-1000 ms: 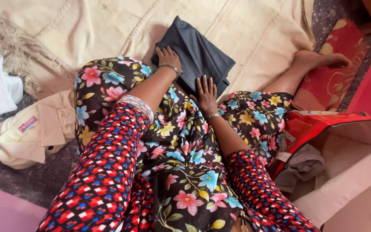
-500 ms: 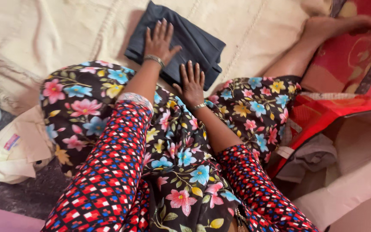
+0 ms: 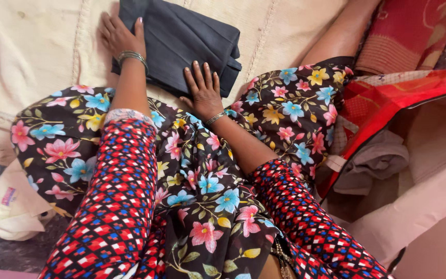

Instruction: The person folds dark trousers by hand while sitting on the floor, smoothing the fabric with both hands, folding the legs together, and then folding the item into a smaller rectangle before placing it aside.

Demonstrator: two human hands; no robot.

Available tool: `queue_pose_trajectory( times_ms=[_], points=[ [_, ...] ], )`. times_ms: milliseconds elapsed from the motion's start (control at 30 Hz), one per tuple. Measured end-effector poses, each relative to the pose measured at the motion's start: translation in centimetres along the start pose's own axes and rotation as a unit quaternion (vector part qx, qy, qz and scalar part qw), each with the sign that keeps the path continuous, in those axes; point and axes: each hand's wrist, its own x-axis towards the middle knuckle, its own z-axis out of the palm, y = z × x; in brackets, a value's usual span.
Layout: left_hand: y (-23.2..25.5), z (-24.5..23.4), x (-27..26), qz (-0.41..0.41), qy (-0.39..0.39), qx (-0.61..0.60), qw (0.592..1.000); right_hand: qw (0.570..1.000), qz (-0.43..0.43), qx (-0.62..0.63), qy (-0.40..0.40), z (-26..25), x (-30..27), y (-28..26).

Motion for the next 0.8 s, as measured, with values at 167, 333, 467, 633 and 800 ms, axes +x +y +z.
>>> queue_pose_trajectory(
  times_ms=[167,333,467,633,800],
  points=[
    [-1.4,0.2,-0.3,-0.073,-0.047,-0.089,0.992,1.0,0.0,0.011,0.001,0.1,-0.1,0.2],
    [-5.0,-1.6,0.6,-0.087,-0.155,-0.216,0.96,0.997,-0.008,0.051,0.06,1.6,-0.5,2.6],
    [-4.9,-3.5,-2.5,-0.04,-0.195,-0.482,0.853,0.968,0.109,0.132,0.182,3.4,-0.3,5.7],
    [-3.9,-5.4,-5.7,-0.164,-0.387,-0.467,0.777,0.894,0.304,0.214,0.25,6.4,1.1,10.6],
    [-2.0,-9.8,-11.0,-0.177,-0.408,-0.613,0.653,0.854,0.36,0.292,0.234,5.6,0.8,12.8]
  ],
)
